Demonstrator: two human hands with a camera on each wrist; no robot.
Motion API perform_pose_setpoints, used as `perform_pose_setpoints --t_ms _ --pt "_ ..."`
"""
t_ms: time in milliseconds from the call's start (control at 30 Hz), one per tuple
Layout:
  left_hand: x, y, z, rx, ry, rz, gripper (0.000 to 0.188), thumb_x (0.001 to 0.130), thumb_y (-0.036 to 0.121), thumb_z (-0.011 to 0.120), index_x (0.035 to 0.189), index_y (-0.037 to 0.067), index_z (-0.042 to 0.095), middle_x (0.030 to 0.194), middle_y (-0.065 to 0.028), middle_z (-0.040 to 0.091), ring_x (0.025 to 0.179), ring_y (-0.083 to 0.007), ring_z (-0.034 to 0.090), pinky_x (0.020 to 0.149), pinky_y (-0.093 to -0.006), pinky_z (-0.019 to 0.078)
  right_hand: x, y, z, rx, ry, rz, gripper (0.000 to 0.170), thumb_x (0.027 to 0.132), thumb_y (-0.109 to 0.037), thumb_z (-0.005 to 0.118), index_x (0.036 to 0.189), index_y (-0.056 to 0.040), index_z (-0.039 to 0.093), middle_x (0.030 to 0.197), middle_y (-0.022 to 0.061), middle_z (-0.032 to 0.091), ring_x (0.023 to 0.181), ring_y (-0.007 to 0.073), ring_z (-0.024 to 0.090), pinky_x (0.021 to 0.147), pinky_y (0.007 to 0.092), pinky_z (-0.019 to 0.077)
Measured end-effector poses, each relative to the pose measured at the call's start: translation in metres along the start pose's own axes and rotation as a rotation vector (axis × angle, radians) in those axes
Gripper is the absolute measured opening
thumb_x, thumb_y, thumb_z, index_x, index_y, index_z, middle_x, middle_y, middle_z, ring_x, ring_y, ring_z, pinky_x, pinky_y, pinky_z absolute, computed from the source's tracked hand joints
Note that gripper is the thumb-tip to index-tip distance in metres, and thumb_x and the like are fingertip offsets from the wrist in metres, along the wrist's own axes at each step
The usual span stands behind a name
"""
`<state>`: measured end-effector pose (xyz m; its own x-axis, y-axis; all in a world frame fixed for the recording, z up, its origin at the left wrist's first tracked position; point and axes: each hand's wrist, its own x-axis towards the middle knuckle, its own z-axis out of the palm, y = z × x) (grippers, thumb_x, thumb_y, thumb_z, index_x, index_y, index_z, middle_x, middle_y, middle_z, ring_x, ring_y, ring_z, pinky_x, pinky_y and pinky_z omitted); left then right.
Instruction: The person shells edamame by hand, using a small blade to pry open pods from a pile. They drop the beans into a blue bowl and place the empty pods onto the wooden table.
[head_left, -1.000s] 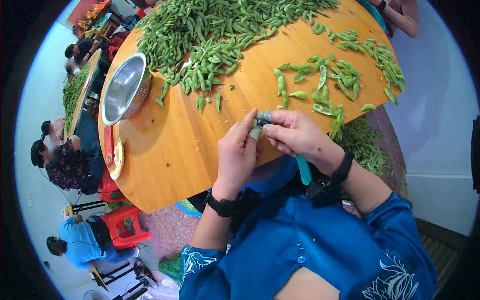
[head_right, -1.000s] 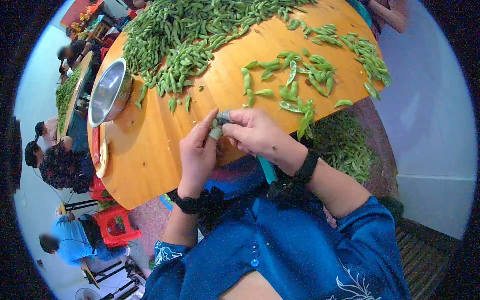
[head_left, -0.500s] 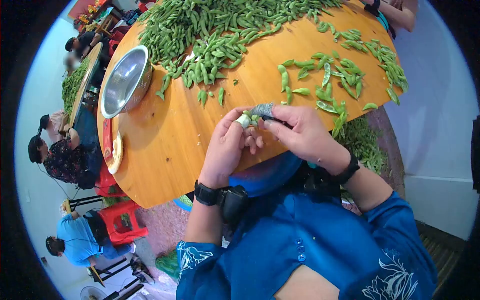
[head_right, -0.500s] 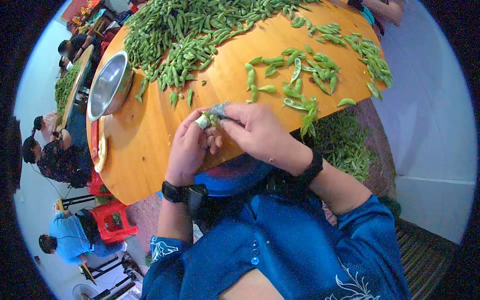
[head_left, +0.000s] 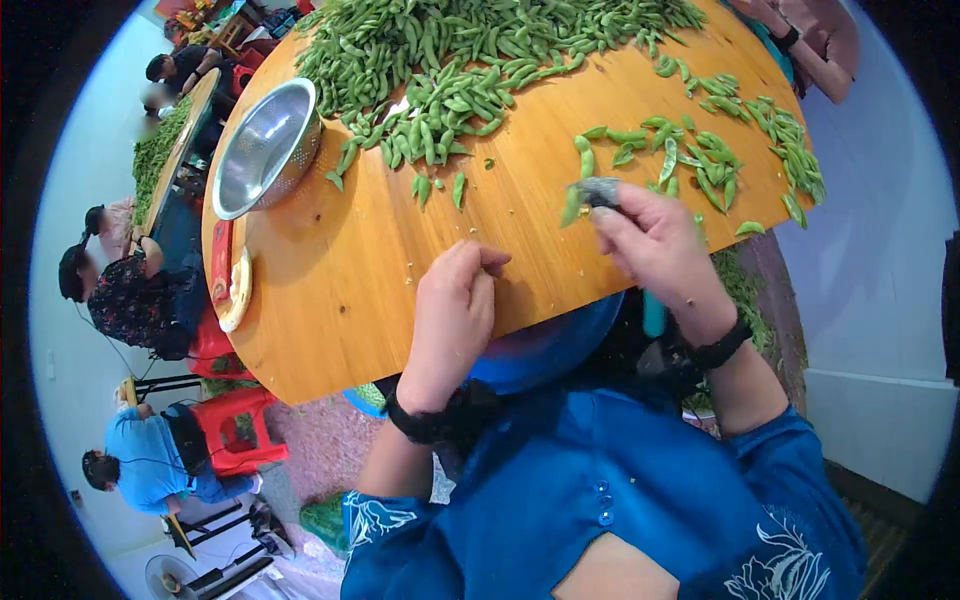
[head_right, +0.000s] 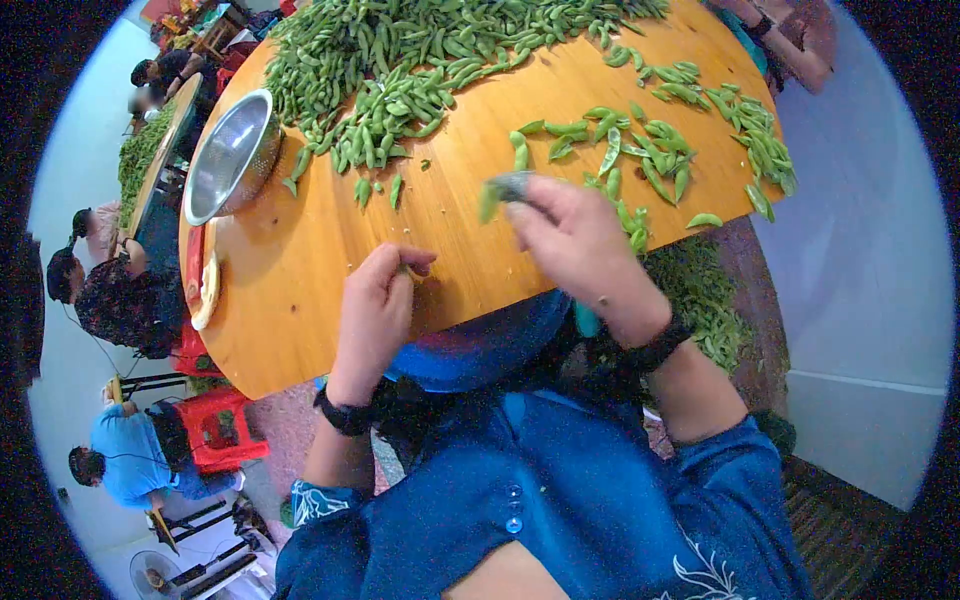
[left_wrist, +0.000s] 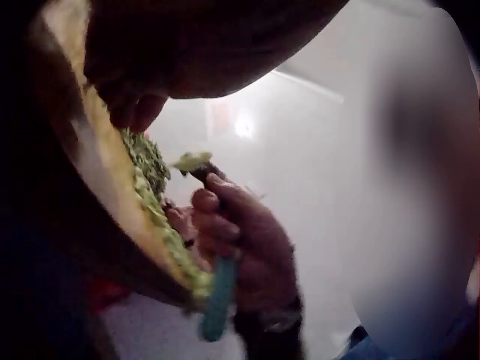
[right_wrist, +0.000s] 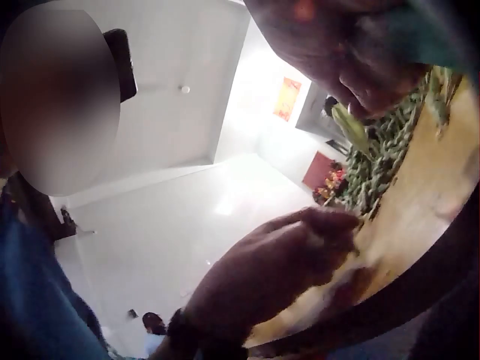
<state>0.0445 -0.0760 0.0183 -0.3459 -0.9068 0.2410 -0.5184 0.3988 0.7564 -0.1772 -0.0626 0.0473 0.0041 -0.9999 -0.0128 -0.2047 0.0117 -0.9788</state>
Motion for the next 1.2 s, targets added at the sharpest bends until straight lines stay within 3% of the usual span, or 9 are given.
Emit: perform_pose_setpoints --t_ms 33,67,167,333,567,667,767,833,1200 --pt "-0.001 0.008 -0.007 0.279 -0.001 0.050 0.014 0.083 0.002 0.049 0.086 0.001 0.062 0.087 -0.0134 0.061 0.082 -0.0300 0.057 0.074 -0.0368 0.0453 0.003 0.009 -0.009 -0.073 0.001 -0.043 0.023 0.088 -0.011 0.053 0.106 -0.0011 0.063 0.069 0.0059 0.060 0.061 0.0133 0.057 0.057 0.0285 0.0447" --pt "-0.001 0.011 -0.009 0.284 0.002 0.050 0.014 0.083 0.002 0.049 0.086 0.001 0.062 0.087 -0.0134 0.061 0.082 -0.0300 0.057 0.074 -0.0368 0.0453 0.004 0.017 -0.017 -0.070 -0.001 -0.047 0.023 0.088 -0.011 0.053 0.106 -0.0011 0.063 0.069 0.0059 0.060 0.061 0.0133 0.057 0.057 0.0285 0.0447" --pt "0.004 0.015 -0.009 0.404 0.071 0.078 0.012 0.082 0.005 0.053 0.088 0.002 0.063 0.088 -0.0157 0.061 0.084 -0.0333 0.054 0.077 -0.0390 0.0441 0.005 0.028 -0.031 -0.477 0.015 -0.147 0.022 0.085 -0.012 0.051 0.100 0.0005 0.061 0.072 0.0212 0.058 0.067 0.0345 0.059 0.059 0.0401 0.0434" --pt "0.054 0.000 0.000 0.571 0.213 -0.164 0.014 0.080 0.010 0.059 0.090 0.001 0.063 0.089 -0.0170 0.062 0.083 -0.0350 0.059 0.075 -0.0426 0.0470 0.000 0.024 -0.033 -0.398 0.032 -0.149 0.022 0.085 -0.012 0.051 0.102 0.0001 0.060 0.073 0.0200 0.058 0.067 0.0328 0.059 0.060 0.0387 0.0441" --pt "0.080 -0.033 -0.002 0.777 0.111 -0.042 0.021 0.081 0.014 0.063 0.095 -0.002 0.062 0.087 -0.0207 0.063 0.077 -0.0331 0.062 0.071 -0.0406 0.0492 -0.001 0.014 -0.020 -0.213 -0.056 -0.182 0.027 0.088 -0.010 0.049 0.110 0.0019 0.059 0.069 0.0123 0.059 0.060 0.0197 0.059 0.057 0.0311 0.0454" --pt "0.061 -0.011 -0.003 0.431 0.117 -0.057 0.018 0.085 0.010 0.060 0.098 -0.001 0.062 0.087 -0.0164 0.065 0.065 -0.0239 0.062 0.061 -0.0328 0.0498 0.001 0.009 -0.010 0.002 -0.174 0.007 0.028 0.089 -0.012 0.049 0.112 0.0013 0.059 0.068 0.0058 0.059 0.053 0.0117 0.055 0.050 0.0256 0.0442" --pt "0.039 0.024 0.010 -0.370 -0.021 -0.290 0.019 0.091 0.008 0.055 0.107 0.002 0.063 0.086 -0.0026 0.064 0.062 -0.0041 0.055 0.051 -0.0183 0.0426 0.005 0.006 0.001 0.160 -0.260 0.107 0.019 0.091 -0.015 0.050 0.097 -0.0004 0.061 0.067 0.0012 0.058 0.047 0.0067 0.051 0.043 0.0217 0.0416" --pt "0.029 0.023 0.018 -0.423 -0.019 -0.278 0.022 0.092 0.008 0.054 0.111 0.002 0.062 0.085 -0.0016 0.064 0.062 -0.0040 0.054 0.051 -0.0183 0.0427 0.006 0.007 0.006 0.289 -0.337 0.193 0.019 0.092 -0.018 0.050 0.081 -0.0042 0.057 0.065 -0.0014 0.056 0.046 0.0043 0.051 0.040 0.0196 0.0397" --pt "0.002 0.016 0.020 -0.860 -0.063 -0.395 0.030 0.091 0.003 0.054 0.120 0.003 0.059 0.087 -0.0021 0.062 0.066 -0.0053 0.055 0.058 -0.0187 0.0461 -0.006 0.012 0.013 0.390 -0.406 0.262 0.016 0.092 -0.019 0.052 0.084 -0.0064 0.058 0.065 -0.0029 0.055 0.045 0.0021 0.048 0.038 0.0163 0.0356"
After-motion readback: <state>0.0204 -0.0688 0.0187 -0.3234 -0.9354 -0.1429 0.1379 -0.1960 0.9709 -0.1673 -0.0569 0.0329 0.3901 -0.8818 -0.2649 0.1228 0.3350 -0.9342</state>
